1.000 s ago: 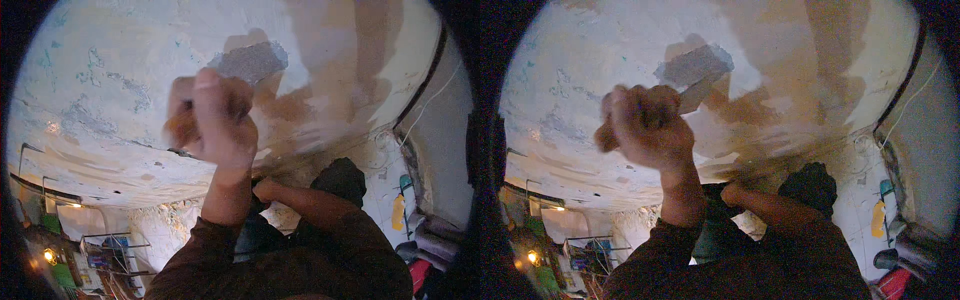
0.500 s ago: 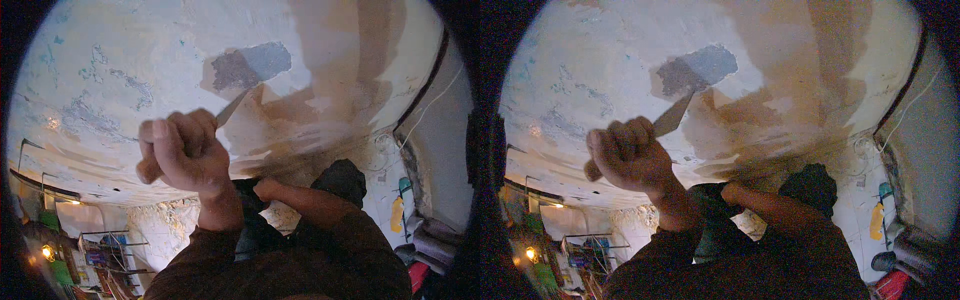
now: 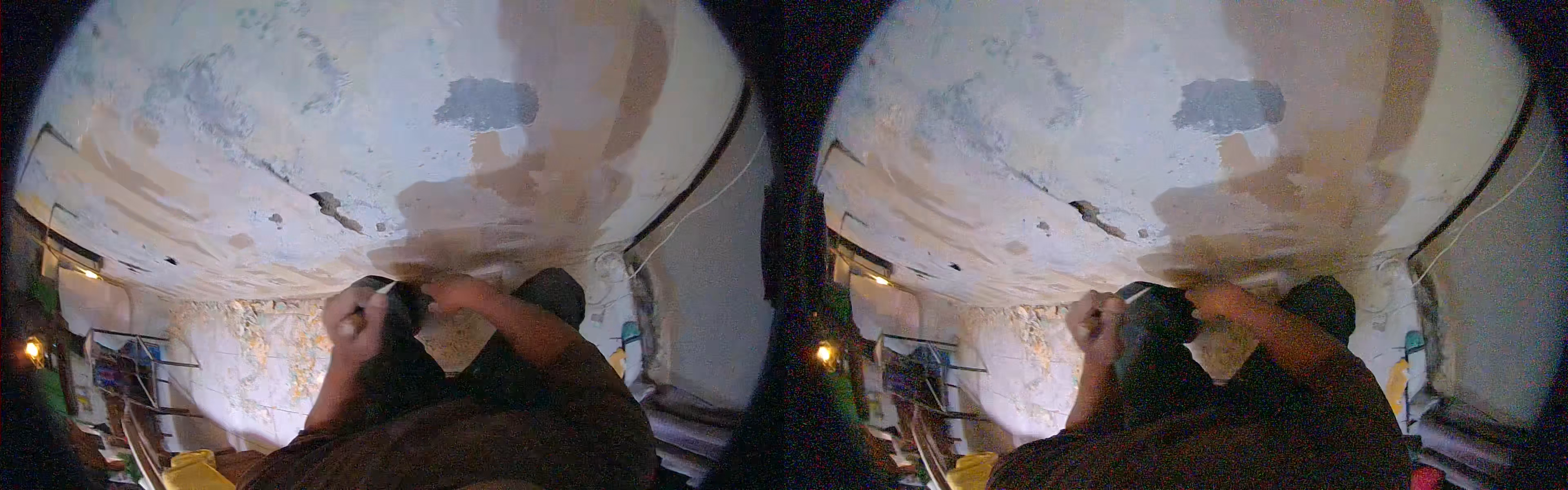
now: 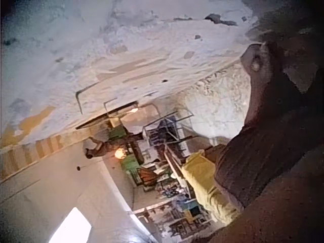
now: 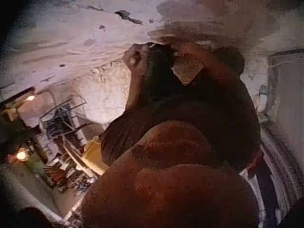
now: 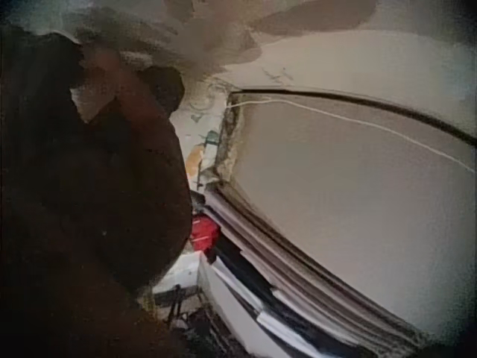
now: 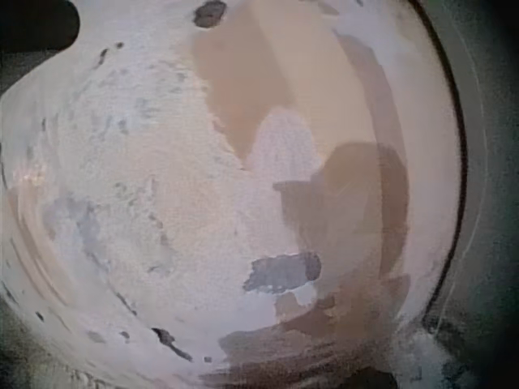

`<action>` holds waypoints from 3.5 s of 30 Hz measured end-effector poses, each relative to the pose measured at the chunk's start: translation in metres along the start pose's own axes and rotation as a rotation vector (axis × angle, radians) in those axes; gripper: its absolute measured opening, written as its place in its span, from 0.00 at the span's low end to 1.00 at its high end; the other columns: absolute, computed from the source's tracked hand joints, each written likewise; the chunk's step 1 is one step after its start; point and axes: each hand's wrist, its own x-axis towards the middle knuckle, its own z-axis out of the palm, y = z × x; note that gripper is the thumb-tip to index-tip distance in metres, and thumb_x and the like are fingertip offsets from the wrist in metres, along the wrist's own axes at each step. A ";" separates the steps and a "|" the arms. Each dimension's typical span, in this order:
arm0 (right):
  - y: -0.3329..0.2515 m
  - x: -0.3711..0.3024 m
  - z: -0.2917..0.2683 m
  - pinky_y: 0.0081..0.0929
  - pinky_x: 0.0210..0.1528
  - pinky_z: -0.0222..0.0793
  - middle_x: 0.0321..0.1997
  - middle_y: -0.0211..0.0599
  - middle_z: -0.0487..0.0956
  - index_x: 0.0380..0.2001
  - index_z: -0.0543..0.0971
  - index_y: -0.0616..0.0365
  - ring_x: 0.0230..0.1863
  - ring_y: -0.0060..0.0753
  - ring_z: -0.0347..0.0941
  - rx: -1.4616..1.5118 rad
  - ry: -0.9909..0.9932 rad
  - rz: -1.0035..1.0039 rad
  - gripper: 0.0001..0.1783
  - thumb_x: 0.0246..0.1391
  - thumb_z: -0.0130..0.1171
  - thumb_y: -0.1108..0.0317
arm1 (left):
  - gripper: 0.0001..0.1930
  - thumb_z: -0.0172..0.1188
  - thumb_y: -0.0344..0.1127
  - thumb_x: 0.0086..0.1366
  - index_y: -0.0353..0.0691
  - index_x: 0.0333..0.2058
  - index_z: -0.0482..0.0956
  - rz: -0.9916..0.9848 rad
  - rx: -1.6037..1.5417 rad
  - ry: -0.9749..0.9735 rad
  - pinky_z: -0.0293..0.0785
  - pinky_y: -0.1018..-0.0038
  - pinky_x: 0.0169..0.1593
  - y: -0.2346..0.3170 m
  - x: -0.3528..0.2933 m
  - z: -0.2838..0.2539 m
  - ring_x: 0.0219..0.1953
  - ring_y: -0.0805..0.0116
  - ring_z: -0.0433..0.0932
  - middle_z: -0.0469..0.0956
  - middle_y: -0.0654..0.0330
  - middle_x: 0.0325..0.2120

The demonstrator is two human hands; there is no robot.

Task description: The person scrapes peeling paint and plaster from a wall using a putty knife.

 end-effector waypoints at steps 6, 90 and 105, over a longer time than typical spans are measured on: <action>0.068 -0.190 -0.040 0.39 0.55 0.67 0.50 0.45 0.77 0.54 0.72 0.61 0.52 0.43 0.73 0.301 0.394 0.387 0.31 0.56 0.57 0.48 | 0.16 0.57 0.27 0.62 0.38 0.17 0.64 -0.170 -0.396 0.157 0.56 0.78 0.20 -0.002 -0.009 -0.051 0.15 0.78 0.62 0.69 0.62 0.12; -0.012 -0.081 -0.219 0.65 0.68 0.33 0.69 0.49 0.61 0.58 0.71 0.45 0.69 0.58 0.53 -0.466 1.610 -0.251 0.34 0.53 0.54 0.39 | 0.19 0.62 0.35 0.57 0.38 0.48 0.75 0.096 0.185 -0.446 0.74 0.62 0.31 0.017 0.145 0.057 0.26 0.44 0.79 0.78 0.46 0.25; -0.027 -0.083 -0.217 0.60 0.70 0.36 0.63 0.55 0.67 0.53 0.75 0.50 0.66 0.61 0.60 -0.504 1.607 -0.146 0.28 0.57 0.55 0.44 | 0.13 0.64 0.29 0.54 0.33 0.40 0.81 0.089 -0.094 -0.217 0.75 0.72 0.36 0.013 0.134 0.062 0.29 0.62 0.82 0.82 0.48 0.30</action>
